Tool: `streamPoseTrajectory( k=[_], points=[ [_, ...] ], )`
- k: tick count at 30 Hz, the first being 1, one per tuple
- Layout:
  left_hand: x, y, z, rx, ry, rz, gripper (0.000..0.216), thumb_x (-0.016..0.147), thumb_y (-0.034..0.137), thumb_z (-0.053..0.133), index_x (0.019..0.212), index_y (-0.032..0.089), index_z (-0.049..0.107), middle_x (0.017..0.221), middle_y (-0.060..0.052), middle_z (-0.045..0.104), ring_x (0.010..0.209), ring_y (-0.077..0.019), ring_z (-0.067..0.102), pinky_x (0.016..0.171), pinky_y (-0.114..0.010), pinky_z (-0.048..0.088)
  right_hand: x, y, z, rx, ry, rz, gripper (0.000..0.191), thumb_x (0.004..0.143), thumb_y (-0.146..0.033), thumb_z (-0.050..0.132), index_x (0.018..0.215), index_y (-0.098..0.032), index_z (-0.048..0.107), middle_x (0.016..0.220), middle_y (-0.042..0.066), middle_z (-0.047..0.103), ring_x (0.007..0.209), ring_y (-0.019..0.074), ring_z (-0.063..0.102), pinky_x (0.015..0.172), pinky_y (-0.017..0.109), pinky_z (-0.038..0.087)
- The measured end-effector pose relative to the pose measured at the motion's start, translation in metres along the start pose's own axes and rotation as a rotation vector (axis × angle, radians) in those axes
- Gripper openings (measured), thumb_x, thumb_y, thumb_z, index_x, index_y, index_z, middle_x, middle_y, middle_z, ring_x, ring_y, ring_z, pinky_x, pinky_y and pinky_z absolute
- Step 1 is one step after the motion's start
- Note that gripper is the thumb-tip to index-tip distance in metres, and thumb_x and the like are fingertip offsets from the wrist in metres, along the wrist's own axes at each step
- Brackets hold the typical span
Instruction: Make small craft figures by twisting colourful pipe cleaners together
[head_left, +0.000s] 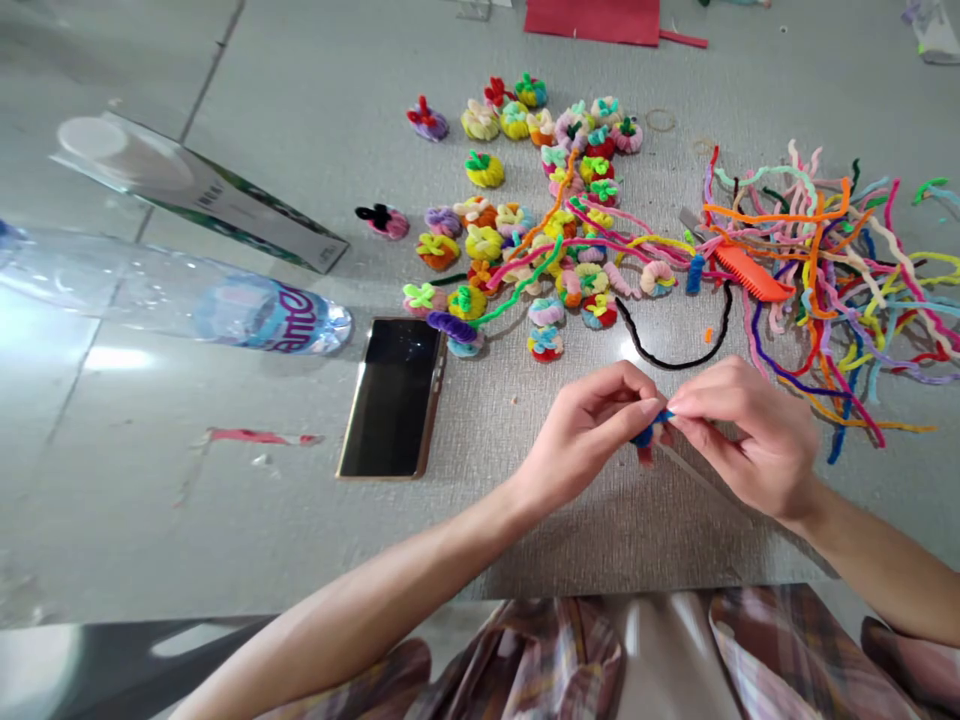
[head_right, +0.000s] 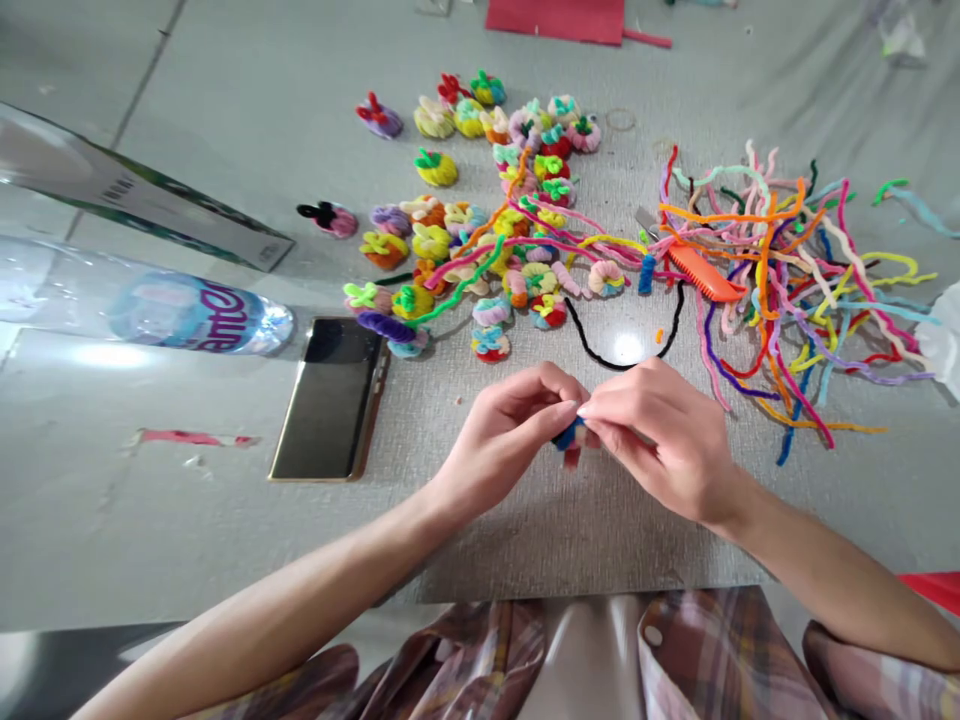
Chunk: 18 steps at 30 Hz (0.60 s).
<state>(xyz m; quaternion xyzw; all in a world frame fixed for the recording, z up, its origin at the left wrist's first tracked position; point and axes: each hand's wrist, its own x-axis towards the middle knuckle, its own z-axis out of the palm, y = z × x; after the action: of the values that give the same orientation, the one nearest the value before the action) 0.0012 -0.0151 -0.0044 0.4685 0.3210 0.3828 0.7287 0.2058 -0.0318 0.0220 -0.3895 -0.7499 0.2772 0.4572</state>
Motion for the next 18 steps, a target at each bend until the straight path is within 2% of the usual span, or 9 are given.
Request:
streamPoseTrajectory(
  k=[1,2,5,8,11,15,18],
  points=[
    [0.0000,0.0000,-0.0007,0.164,0.052,0.110,0.024,0.105,0.038,0.072,0.091,0.020,0.066,0.083,-0.002,0.073,0.065,-0.0128,0.068,0.058,-0.025,0.058,0.0007,-0.0010,0.0000,-0.006,0.011,0.083,0.011,0.102,-0.016,0.070,0.102,-0.026,0.074,0.090,0.002,0.077,0.082,0.0185,0.072,0.075,0.035,0.057],
    [0.0000,-0.0002,-0.0013,0.326,0.098,0.222,0.019,0.106,0.032,0.071,0.091,0.019,0.068,0.086,-0.003,0.074,0.069,-0.0127,0.069,0.063,-0.026,0.059,0.0010,-0.0018,0.0001,0.018,0.000,0.201,0.011,0.104,-0.023,0.069,0.094,-0.024,0.072,0.083,0.002,0.072,0.075,0.0168,0.068,0.068,0.032,0.054],
    [-0.0002,-0.0018,-0.0018,0.671,0.160,0.502,0.010,0.104,0.016,0.071,0.095,0.020,0.071,0.094,-0.004,0.078,0.085,-0.0150,0.073,0.077,-0.028,0.061,0.0012,-0.0016,0.0008,0.234,-0.129,0.594,0.044,0.109,-0.050,0.061,0.075,-0.022,0.063,0.064,-0.002,0.055,0.055,0.0119,0.050,0.050,0.028,0.038],
    [-0.0013,-0.0034,-0.0001,0.774,0.141,0.572,0.007,0.104,0.013,0.070,0.101,0.020,0.071,0.099,-0.005,0.079,0.092,-0.0161,0.076,0.082,-0.029,0.062,0.0008,0.0019,0.0017,0.434,-0.231,0.796,0.051,0.103,-0.061,0.066,0.072,-0.021,0.060,0.061,-0.004,0.051,0.052,0.0106,0.046,0.046,0.025,0.034],
    [-0.0025,-0.0035,0.0017,0.762,0.139,0.486,0.008,0.102,0.013,0.068,0.104,0.020,0.070,0.101,-0.006,0.081,0.089,-0.0172,0.077,0.078,-0.030,0.062,0.0004,0.0048,0.0021,0.447,-0.258,0.824,0.044,0.101,-0.053,0.072,0.074,-0.020,0.062,0.062,-0.005,0.053,0.054,0.0098,0.047,0.047,0.024,0.034],
    [-0.0026,-0.0023,0.0019,0.693,0.144,0.368,0.010,0.097,0.011,0.070,0.099,0.021,0.070,0.104,-0.007,0.083,0.084,-0.0174,0.076,0.069,-0.030,0.060,0.0003,0.0043,0.0011,0.377,-0.236,0.787,0.042,0.105,-0.046,0.066,0.073,-0.020,0.059,0.062,-0.005,0.050,0.053,0.0093,0.045,0.048,0.024,0.032],
    [-0.0019,-0.0021,0.0014,0.648,0.144,0.343,0.007,0.099,0.013,0.071,0.099,0.020,0.072,0.106,-0.008,0.082,0.085,-0.0177,0.077,0.068,-0.029,0.061,0.0004,0.0027,0.0012,0.284,-0.217,0.716,0.039,0.106,-0.043,0.063,0.074,-0.021,0.061,0.061,-0.005,0.050,0.052,0.0094,0.044,0.048,0.025,0.031]
  ],
)
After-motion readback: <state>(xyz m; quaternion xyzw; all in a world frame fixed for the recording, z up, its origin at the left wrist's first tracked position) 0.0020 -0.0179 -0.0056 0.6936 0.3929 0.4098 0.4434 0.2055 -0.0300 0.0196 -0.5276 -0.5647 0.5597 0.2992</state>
